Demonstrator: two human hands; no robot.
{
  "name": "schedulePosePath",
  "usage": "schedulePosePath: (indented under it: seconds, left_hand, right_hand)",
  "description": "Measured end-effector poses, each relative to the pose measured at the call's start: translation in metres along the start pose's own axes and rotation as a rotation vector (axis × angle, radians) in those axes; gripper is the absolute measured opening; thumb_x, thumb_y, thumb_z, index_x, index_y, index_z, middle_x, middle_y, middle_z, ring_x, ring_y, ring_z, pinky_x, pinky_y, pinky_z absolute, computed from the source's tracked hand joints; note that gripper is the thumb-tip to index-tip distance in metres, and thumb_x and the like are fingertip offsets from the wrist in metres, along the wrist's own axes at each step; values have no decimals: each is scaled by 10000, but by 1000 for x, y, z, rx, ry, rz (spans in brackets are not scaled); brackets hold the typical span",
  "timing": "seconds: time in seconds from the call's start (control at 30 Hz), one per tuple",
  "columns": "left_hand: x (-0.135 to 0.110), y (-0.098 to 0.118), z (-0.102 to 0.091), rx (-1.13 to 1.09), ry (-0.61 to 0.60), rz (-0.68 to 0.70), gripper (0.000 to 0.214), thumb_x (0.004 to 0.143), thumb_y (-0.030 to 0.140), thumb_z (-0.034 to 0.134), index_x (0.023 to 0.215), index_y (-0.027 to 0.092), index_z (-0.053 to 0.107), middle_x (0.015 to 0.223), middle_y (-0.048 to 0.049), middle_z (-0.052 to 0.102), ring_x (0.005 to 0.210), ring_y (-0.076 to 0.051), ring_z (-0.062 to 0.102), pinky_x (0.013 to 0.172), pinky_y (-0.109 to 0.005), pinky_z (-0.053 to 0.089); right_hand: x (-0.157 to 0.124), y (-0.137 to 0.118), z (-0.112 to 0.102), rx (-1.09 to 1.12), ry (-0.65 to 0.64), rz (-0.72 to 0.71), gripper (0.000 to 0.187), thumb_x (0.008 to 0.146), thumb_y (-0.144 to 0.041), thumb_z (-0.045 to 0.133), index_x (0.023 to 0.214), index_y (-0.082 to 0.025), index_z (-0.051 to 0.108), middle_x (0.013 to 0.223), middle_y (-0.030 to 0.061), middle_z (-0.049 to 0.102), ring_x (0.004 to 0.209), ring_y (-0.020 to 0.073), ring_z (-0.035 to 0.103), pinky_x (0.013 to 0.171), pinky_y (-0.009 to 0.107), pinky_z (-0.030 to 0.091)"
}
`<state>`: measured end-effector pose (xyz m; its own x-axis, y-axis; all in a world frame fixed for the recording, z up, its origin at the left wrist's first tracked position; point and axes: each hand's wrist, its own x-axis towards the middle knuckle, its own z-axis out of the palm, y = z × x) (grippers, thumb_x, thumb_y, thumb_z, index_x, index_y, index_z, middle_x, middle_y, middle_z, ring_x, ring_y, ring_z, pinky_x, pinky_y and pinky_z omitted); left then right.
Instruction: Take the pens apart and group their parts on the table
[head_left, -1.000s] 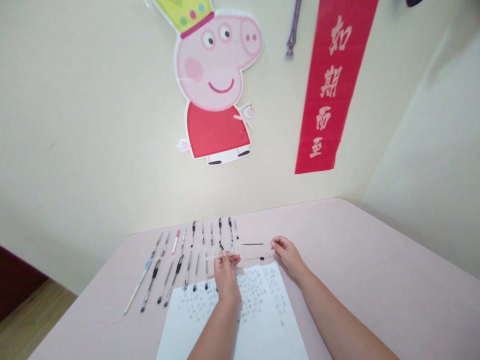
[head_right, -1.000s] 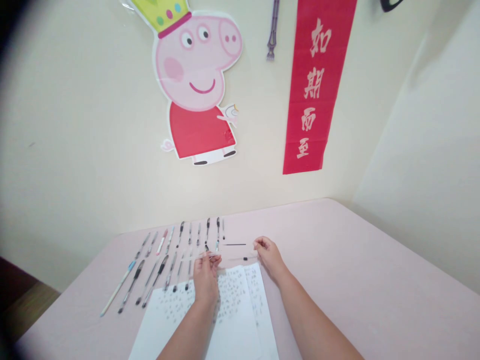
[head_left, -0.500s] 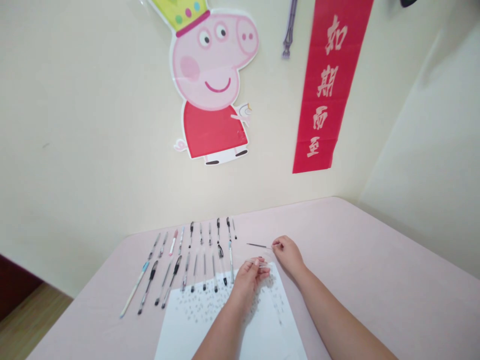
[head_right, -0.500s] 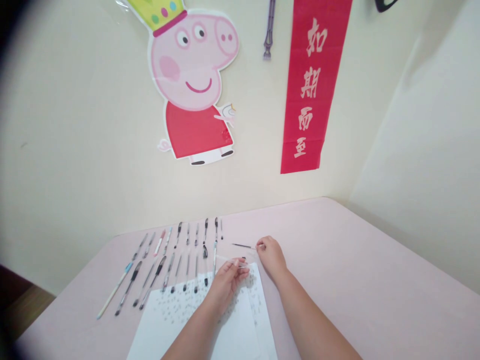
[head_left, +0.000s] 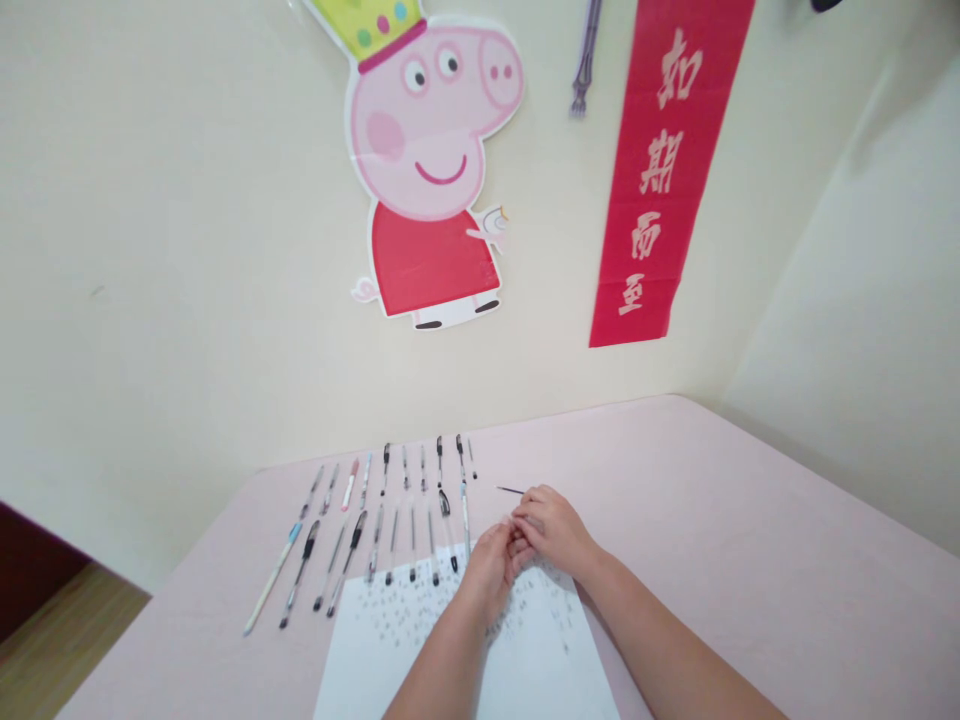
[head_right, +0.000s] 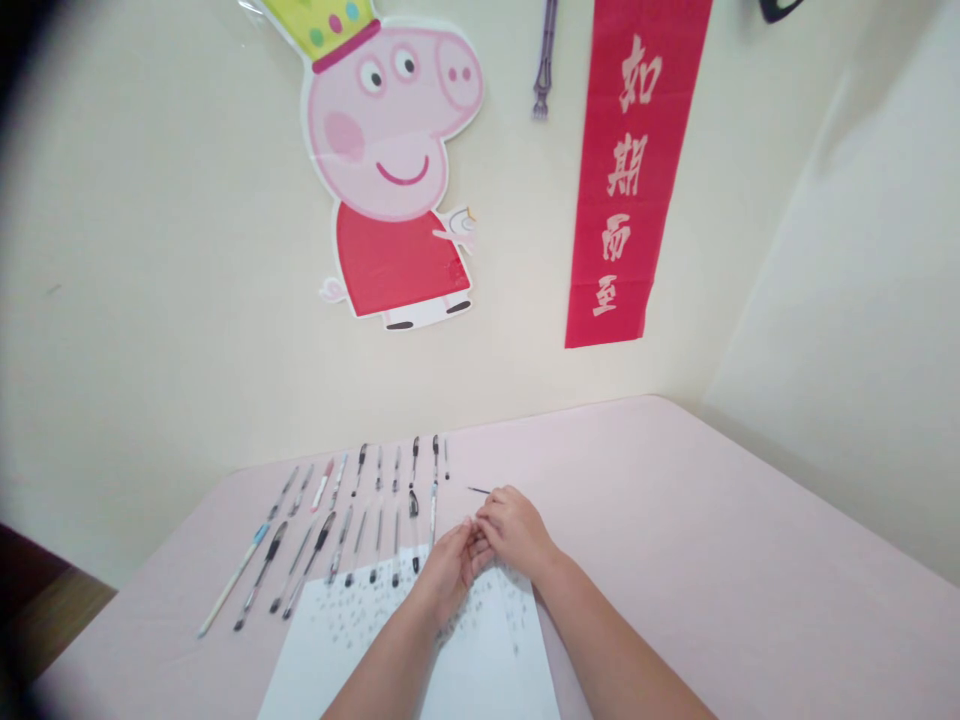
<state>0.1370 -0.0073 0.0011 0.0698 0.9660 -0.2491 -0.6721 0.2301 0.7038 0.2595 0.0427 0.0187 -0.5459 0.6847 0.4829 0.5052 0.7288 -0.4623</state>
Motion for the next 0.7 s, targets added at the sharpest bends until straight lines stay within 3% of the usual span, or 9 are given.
schedulePosePath:
  seconds: [0.17, 0.3, 0.47, 0.57, 0.7]
  left_hand:
    - [-4, -3, 3, 201, -42, 28, 364, 711, 455, 657, 810, 107, 621, 778, -84, 655, 671, -136, 612, 658, -264, 490]
    - [-5, 1, 2, 552, 109, 258, 368, 719, 518, 602, 681, 153, 568, 568, -6, 574, 484, -108, 525, 508, -238, 417]
    - [-9, 13, 4, 804, 212, 476, 307, 783, 431, 539, 608, 179, 543, 493, 30, 492, 473, -101, 457, 518, -226, 364]
    - [-10, 14, 5, 821, 208, 468, 286, 786, 410, 542, 616, 181, 560, 494, 29, 486, 479, -104, 449, 522, -227, 354]
    - [-7, 11, 2, 818, 186, 436, 323, 790, 446, 534, 607, 180, 554, 480, 29, 478, 464, -99, 438, 503, -221, 347]
  right_hand:
    - [0, 10, -1, -51, -33, 59, 159, 791, -139, 525, 758, -188, 673, 773, 42, 633, 775, 166, 553, 736, 286, 415]
    - [-1, 14, -2, -112, -80, 151, 149, 797, -169, 530, 768, -188, 675, 777, 37, 632, 766, 156, 561, 711, 263, 404]
    - [-8, 14, -1, -181, -173, 203, 130, 796, -192, 536, 798, -189, 666, 812, 43, 635, 796, 168, 567, 713, 265, 410]
    - [-8, 12, -1, -215, -91, 214, 211, 765, -179, 561, 962, -178, 636, 955, 79, 624, 894, 198, 557, 779, 306, 428]
    - [-5, 15, 2, -188, -80, 41, 399, 798, -220, 555, 1197, -227, 552, 1290, 96, 511, 1186, 250, 439, 986, 428, 337]
